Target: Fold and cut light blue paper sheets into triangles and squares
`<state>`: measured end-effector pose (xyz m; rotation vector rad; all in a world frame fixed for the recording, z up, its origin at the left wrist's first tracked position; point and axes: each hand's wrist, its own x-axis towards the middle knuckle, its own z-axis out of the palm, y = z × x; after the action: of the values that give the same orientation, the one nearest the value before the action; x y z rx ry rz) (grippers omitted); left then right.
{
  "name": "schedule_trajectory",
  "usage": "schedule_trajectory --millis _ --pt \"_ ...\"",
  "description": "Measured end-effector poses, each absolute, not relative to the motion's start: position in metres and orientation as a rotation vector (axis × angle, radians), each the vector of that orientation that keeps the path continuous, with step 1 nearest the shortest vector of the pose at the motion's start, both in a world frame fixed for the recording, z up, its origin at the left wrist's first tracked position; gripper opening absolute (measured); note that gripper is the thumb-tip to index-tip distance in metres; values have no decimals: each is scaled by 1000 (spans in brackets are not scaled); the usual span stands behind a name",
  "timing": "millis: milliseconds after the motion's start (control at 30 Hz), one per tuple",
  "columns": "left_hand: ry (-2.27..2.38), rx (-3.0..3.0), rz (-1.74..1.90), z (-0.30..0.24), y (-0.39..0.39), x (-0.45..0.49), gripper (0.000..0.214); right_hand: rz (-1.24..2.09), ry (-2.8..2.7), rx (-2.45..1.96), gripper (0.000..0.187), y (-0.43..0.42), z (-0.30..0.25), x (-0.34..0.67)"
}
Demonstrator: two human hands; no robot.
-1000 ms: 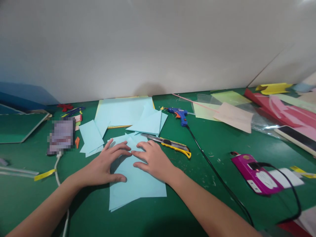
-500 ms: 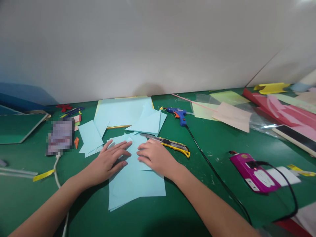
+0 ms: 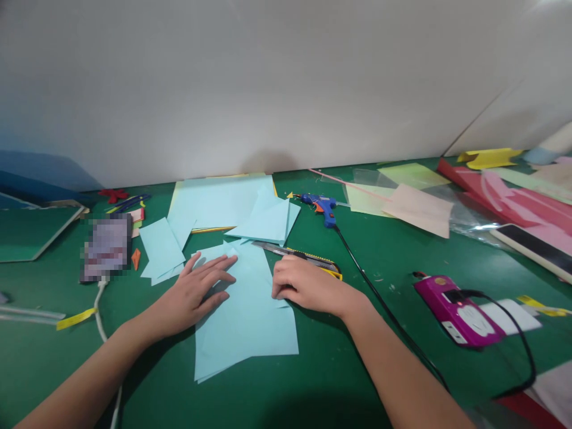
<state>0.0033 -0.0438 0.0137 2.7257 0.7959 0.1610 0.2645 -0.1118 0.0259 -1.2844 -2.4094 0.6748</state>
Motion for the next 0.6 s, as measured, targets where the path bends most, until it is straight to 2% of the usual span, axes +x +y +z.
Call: schedule_trajectory --millis 333,600 --pt "804 2728 134 12 -44 2 19 837 -2374 -1448 13 -118 33 270" --pt "791 2739 160 14 -44 3 16 333 -2326 -1422 17 -103 13 242"
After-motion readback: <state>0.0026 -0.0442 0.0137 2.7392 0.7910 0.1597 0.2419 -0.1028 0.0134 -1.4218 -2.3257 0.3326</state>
